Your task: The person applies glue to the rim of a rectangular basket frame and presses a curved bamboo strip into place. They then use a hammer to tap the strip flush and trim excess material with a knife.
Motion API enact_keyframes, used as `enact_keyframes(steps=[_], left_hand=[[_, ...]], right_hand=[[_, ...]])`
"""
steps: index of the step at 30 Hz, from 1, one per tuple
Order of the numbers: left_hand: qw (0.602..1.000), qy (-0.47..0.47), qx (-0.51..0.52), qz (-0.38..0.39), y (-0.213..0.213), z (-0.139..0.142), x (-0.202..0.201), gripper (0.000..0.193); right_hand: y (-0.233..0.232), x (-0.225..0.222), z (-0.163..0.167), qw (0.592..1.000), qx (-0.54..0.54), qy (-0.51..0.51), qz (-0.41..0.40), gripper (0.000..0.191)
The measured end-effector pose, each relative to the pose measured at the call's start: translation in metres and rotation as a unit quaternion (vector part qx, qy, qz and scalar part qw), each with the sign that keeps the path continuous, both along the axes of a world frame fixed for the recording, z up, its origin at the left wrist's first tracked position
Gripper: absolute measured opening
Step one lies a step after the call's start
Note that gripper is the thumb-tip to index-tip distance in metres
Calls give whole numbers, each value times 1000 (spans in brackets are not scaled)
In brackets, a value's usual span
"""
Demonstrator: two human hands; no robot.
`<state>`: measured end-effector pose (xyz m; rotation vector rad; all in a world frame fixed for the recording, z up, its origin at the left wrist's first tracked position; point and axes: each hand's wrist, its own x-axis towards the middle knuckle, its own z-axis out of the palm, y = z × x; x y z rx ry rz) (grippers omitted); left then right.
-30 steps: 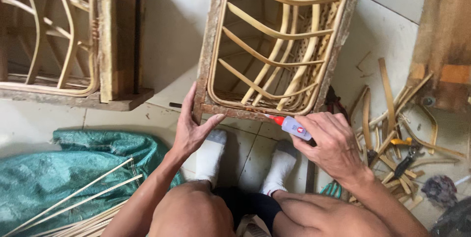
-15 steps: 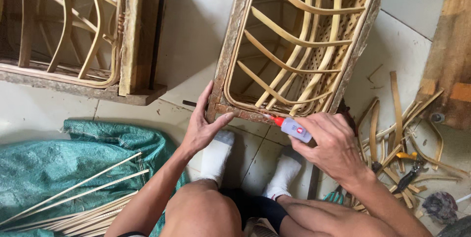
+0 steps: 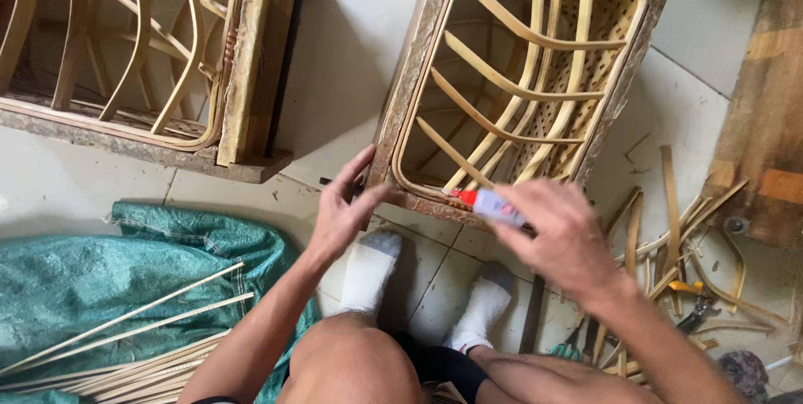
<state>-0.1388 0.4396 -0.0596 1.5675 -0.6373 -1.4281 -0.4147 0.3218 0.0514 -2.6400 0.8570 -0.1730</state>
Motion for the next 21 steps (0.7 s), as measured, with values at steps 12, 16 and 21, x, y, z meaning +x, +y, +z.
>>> enact_keyframes(steps=[12,16,21], left_hand=[[995,-11,-39,95,-40,-11,-1,54],[995,-27,-31,92,-55,-20,11,54],[995,-35,-31,89,-72,-24,23,54]], right_hand=[[-146,85,-35,959,-199,-47,196,24],[-167,116,-37,955,-198,-44,216,22],[-189,137,-36,947,-222,-22,233,20]])
